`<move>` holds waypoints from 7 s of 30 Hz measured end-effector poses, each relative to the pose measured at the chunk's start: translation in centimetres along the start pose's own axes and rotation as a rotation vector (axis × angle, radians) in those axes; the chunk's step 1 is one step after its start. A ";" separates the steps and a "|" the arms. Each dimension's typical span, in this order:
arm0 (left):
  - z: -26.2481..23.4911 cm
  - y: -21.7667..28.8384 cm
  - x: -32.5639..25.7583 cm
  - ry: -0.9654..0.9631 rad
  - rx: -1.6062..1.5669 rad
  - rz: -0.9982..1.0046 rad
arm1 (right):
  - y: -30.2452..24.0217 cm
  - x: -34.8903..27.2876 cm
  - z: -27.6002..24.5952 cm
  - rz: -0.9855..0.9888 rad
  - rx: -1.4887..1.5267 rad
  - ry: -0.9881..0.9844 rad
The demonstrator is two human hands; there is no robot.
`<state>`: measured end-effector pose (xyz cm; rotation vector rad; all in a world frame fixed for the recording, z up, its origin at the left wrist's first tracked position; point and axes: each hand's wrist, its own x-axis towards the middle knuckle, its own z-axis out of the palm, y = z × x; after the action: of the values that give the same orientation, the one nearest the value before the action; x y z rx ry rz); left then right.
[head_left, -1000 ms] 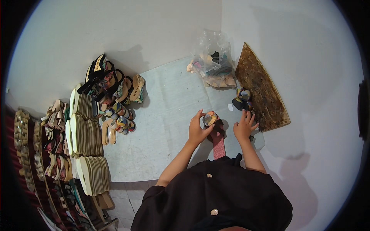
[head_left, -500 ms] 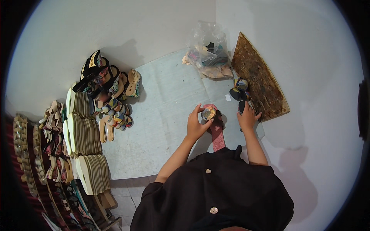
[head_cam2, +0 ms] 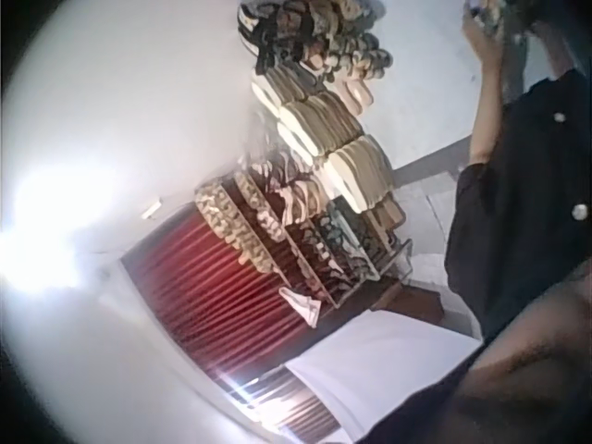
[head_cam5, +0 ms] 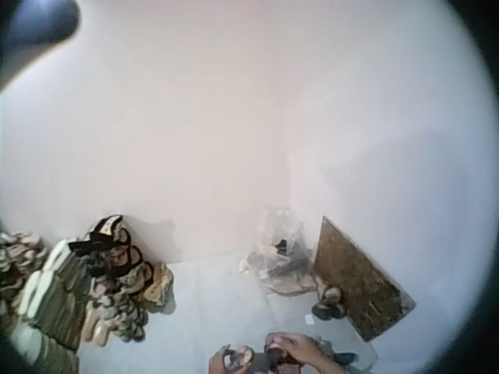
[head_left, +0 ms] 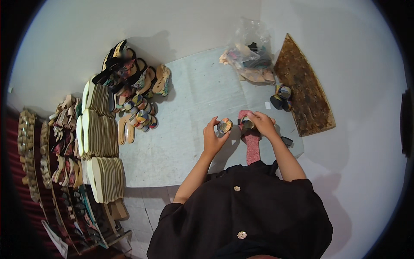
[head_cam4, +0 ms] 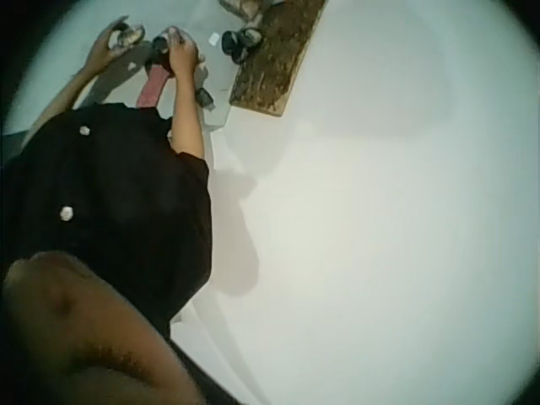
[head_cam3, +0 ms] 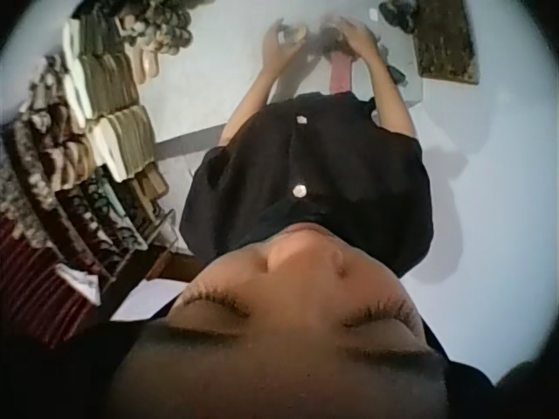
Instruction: The person is organizing finished sandals and shoe components on a workbench.
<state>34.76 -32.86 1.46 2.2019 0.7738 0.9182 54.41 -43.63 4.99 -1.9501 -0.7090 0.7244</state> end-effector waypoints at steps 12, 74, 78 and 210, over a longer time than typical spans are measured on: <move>-1.4 -3.8 -4.8 0.116 0.199 -0.190 | -1.1 3.8 8.4 -0.460 -0.819 -0.401; -11.1 -6.1 -8.2 0.107 0.313 -0.461 | -1.7 -6.0 14.5 -0.238 -0.753 0.236; -20.0 -10.5 -5.5 0.357 0.378 -0.383 | -7.6 -6.0 21.4 -0.312 -0.582 0.178; 6.7 3.6 3.0 0.010 0.102 -0.104 | 7.1 2.8 -2.5 -0.218 -0.643 0.504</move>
<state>42.62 -35.09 1.50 2.2232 0.9493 0.8556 59.39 -45.94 -0.85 -2.4366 -0.8792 -0.1707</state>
